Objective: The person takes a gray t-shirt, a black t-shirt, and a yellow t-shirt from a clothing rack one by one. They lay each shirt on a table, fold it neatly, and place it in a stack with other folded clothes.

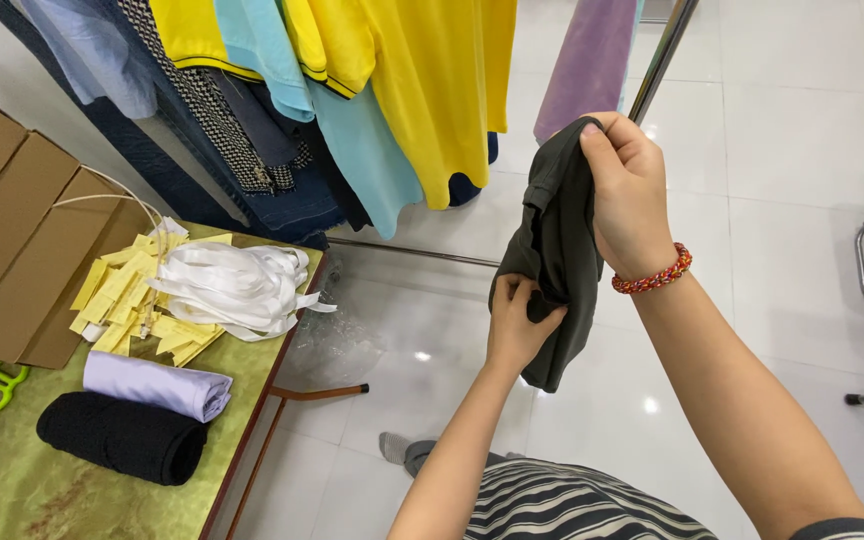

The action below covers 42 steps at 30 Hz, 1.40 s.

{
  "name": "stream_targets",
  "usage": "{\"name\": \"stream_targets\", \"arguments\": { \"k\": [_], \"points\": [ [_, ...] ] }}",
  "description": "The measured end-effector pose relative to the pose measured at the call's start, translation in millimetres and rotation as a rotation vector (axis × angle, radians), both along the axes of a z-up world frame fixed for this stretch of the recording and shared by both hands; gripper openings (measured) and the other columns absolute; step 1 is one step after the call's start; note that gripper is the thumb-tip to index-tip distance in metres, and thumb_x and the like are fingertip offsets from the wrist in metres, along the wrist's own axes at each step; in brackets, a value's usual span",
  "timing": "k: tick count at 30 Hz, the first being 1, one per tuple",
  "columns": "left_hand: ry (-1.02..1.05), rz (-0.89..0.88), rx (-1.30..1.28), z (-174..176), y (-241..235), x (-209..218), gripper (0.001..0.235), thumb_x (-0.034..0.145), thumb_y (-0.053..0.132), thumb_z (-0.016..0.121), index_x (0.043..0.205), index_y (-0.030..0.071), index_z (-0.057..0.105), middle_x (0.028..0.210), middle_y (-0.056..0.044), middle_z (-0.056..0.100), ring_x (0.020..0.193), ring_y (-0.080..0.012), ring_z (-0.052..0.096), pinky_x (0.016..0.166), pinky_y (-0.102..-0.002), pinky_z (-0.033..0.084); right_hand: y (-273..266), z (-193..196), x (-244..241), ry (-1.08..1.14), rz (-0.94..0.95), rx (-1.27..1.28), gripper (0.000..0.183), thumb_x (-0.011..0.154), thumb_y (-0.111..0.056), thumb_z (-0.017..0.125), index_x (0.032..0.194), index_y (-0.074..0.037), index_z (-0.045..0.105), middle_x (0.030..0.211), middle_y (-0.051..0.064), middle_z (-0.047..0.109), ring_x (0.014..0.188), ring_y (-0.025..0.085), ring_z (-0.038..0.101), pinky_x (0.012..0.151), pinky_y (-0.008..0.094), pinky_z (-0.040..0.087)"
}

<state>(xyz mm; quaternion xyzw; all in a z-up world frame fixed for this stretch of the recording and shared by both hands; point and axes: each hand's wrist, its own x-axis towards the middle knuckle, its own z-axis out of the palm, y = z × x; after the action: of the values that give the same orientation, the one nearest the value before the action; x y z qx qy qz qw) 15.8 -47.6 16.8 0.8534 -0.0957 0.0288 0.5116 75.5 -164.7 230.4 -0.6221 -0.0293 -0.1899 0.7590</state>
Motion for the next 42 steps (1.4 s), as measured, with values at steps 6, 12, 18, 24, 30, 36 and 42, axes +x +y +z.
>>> {"name": "stream_targets", "arguments": {
  "k": [6,12,18,24,30,36,42],
  "points": [
    [-0.083,0.077,0.024,5.6,-8.3,-7.4,0.025,0.091,0.016,0.076,0.104,-0.004,0.070,0.127,-0.017,0.053,0.121,-0.0389,0.061,0.095,-0.044,0.064,-18.3,-19.9,10.4,-0.007,-0.040,0.001,0.016,0.113,-0.009,0.055,0.107,-0.006,0.070,0.085,0.005,0.070,0.080,0.010,0.071,0.079,0.025,0.063],
    [-0.074,0.119,-0.059,-9.1,3.3,-9.8,0.019,0.089,0.011,0.074,0.104,0.000,0.071,0.123,-0.013,0.057,0.119,-0.0374,0.064,0.095,-0.046,0.064,-12.8,-21.4,10.4,-0.003,-0.089,0.039,0.014,0.110,-0.008,0.058,0.105,-0.007,0.071,0.082,0.003,0.066,0.077,0.008,0.070,0.073,0.022,0.062],
    [-0.069,0.335,-0.218,-38.3,69.7,-0.8,0.013,0.094,0.012,0.072,0.106,0.009,0.070,0.103,-0.015,0.081,0.104,-0.0391,0.077,0.092,-0.049,0.063,-61.1,-62.8,38.4,0.008,-0.143,-0.041,0.013,0.114,-0.011,0.058,0.109,-0.010,0.069,0.083,0.001,0.064,0.080,0.006,0.071,0.074,0.019,0.062],
    [-0.047,0.466,-0.278,-11.8,129.5,10.6,0.008,0.105,0.015,0.058,0.110,0.011,0.061,0.103,-0.003,0.069,0.092,-0.0188,0.065,0.084,-0.035,0.053,-58.4,-36.1,7.5,0.156,-0.113,-0.199,0.011,0.115,-0.016,0.058,0.107,-0.016,0.065,0.097,-0.009,0.062,0.091,0.002,0.058,0.082,0.017,0.050],
    [-0.049,0.330,-0.198,4.0,182.4,25.4,0.018,0.109,0.019,0.053,0.119,0.012,0.065,0.112,-0.001,0.072,0.100,-0.0168,0.068,0.090,-0.033,0.052,-77.8,-45.2,7.8,0.212,0.081,-0.532,0.010,0.116,-0.015,0.060,0.117,-0.010,0.068,0.101,-0.003,0.066,0.093,0.005,0.057,0.083,0.021,0.047],
    [0.225,0.147,-0.117,57.0,226.9,5.2,0.019,0.101,0.022,0.068,0.112,0.014,0.082,0.105,0.003,0.076,0.089,-0.0106,0.065,0.085,-0.028,0.050,-91.0,-19.1,-12.8,0.509,0.273,-0.740,0.018,0.107,-0.014,0.068,0.108,0.000,0.080,0.098,0.008,0.076,0.089,0.016,0.064,0.075,0.031,0.050],
    [0.391,0.011,-0.157,103.9,236.1,-4.8,0.015,0.097,0.027,0.077,0.096,0.012,0.076,0.097,0.005,0.076,0.093,-0.0075,0.070,0.091,-0.025,0.051,-98.2,-28.3,-9.4,0.595,0.454,-0.725,0.027,0.109,-0.016,0.065,0.099,0.004,0.081,0.096,0.009,0.077,0.090,0.019,0.065,0.083,0.034,0.050]
  ]
}}
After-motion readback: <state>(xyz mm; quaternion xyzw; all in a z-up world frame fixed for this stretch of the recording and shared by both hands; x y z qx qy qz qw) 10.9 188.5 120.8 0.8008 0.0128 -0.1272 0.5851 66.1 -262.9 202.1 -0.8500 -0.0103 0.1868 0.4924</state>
